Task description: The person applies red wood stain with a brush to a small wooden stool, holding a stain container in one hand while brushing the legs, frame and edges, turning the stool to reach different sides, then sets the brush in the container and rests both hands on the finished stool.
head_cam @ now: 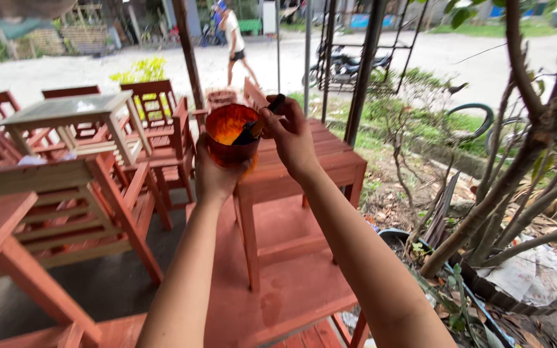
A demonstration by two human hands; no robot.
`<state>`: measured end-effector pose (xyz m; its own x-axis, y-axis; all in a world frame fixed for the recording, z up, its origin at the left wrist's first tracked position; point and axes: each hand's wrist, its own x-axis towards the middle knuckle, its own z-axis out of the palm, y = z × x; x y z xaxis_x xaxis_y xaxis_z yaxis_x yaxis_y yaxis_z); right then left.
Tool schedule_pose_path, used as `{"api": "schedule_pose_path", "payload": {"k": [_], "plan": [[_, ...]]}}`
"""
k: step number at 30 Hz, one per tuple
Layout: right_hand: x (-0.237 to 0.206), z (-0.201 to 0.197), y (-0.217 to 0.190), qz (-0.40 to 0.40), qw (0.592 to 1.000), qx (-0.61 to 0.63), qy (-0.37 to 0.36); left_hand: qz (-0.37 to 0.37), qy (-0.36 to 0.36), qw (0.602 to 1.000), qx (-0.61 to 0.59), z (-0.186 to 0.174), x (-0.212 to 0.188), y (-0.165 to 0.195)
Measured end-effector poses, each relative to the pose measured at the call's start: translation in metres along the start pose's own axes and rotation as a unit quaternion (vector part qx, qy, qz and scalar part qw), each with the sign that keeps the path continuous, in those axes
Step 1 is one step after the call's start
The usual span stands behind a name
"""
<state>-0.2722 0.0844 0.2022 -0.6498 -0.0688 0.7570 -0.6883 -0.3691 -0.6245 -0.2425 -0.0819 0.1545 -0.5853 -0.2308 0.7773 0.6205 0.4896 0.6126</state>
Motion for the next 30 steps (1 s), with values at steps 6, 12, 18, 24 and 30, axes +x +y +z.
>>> {"api": "schedule_pose_path", "payload": {"k": [6, 12, 18, 24, 30], "plan": [[0.030, -0.031, 0.002, -0.002, 0.964, -0.264, -0.013, -0.003, -0.054, 0.967, -0.249, 0.050, 0.026, 0.018], [0.006, -0.071, 0.039, 0.049, 0.826, -0.558, -0.062, -0.052, -0.069, 0.995, -0.043, 0.064, 0.037, 0.000], [-0.017, -0.090, 0.068, -0.044, 0.738, -0.671, -0.058, 0.050, -0.014, 0.990, 0.129, 0.061, 0.019, -0.021], [-0.034, -0.097, 0.070, -0.049, 0.650, -0.754, -0.078, 0.025, -0.002, 0.962, 0.271, 0.037, -0.004, -0.027], [-0.055, -0.109, 0.058, 0.048, 0.606, -0.786, -0.111, 0.071, -0.030, 0.923, 0.377, 0.020, -0.033, -0.030]]}}
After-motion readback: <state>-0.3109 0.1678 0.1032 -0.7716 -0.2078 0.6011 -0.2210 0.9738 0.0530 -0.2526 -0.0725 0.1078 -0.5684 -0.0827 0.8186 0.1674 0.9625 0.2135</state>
